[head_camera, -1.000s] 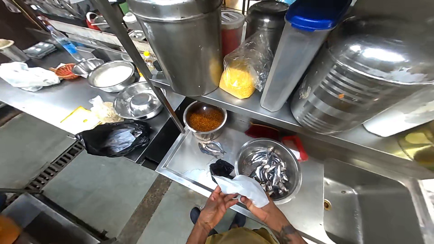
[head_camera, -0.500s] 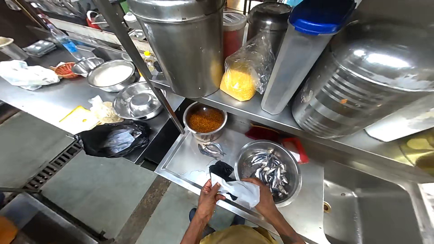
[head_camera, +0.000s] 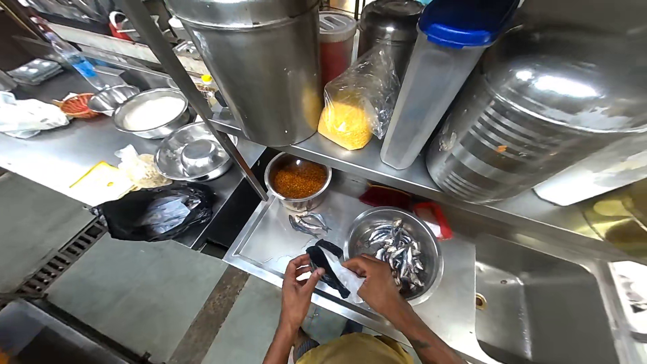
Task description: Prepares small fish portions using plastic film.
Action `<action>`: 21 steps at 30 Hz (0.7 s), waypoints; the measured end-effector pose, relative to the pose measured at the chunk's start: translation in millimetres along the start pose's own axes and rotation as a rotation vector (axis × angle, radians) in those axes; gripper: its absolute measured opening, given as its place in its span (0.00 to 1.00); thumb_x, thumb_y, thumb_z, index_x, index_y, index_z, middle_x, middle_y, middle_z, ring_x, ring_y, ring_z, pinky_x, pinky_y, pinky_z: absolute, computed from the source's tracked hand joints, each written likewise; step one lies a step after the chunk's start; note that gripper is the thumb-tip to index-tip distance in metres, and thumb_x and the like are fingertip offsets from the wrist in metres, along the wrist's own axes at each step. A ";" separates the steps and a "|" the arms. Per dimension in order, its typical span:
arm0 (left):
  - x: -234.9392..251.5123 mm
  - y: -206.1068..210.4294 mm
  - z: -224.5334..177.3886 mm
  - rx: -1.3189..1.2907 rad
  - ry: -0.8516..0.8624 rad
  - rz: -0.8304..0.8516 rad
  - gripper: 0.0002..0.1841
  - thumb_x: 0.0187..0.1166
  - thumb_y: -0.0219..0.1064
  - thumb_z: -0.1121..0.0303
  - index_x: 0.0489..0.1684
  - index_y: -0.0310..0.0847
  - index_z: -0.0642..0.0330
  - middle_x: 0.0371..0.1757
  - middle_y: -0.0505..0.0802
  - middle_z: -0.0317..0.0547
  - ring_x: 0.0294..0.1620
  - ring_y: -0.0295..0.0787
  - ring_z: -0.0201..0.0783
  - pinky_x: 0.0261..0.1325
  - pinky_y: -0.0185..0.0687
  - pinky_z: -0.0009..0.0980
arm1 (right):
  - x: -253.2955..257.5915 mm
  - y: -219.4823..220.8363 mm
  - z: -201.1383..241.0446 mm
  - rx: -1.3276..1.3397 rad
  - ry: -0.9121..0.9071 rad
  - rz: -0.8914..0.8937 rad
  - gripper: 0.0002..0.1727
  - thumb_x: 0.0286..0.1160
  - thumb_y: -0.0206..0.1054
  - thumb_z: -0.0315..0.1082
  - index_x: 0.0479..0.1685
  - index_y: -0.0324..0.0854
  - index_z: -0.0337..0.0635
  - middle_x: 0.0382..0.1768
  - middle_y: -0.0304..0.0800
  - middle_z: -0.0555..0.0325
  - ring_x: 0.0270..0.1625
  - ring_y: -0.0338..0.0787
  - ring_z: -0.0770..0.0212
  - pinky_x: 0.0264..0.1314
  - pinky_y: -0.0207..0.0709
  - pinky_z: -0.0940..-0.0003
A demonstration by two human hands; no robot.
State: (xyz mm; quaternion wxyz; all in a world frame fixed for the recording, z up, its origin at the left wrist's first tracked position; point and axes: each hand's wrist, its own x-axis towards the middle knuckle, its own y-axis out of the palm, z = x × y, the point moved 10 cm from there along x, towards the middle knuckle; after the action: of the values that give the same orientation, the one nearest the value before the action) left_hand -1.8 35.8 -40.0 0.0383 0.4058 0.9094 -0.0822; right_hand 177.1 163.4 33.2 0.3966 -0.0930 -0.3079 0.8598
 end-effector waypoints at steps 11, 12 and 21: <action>-35.1 33.7 -58.1 0.429 0.136 0.097 0.16 0.71 0.65 0.67 0.58 0.84 0.53 0.36 0.91 0.31 0.33 0.90 0.28 0.37 0.91 0.30 | 21.3 31.6 12.9 -0.162 0.077 0.294 0.12 0.67 0.76 0.40 0.49 0.90 0.53 0.41 0.91 0.63 0.42 0.90 0.62 0.49 0.86 0.56; -33.8 27.3 -57.4 0.419 0.131 0.065 0.15 0.72 0.63 0.67 0.55 0.86 0.52 0.35 0.89 0.32 0.31 0.88 0.28 0.35 0.89 0.30 | 21.8 33.0 14.6 -0.162 0.056 0.305 0.12 0.68 0.76 0.40 0.50 0.90 0.54 0.40 0.91 0.63 0.41 0.89 0.62 0.49 0.86 0.56; -30.4 -3.1 -46.7 0.229 0.096 -0.080 0.09 0.83 0.63 0.64 0.46 0.89 0.55 0.36 0.93 0.37 0.34 0.92 0.33 0.37 0.92 0.32 | 21.7 48.6 34.5 -0.087 -0.123 0.247 0.08 0.74 0.70 0.38 0.47 0.91 0.54 0.38 0.90 0.64 0.38 0.89 0.65 0.45 0.86 0.61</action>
State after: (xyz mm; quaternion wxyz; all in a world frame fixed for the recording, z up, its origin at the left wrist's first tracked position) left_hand 16.1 20.0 10.4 -0.0551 0.3746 0.9103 -0.1674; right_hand 118.2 139.6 33.1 0.2637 -0.0944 -0.3549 0.8920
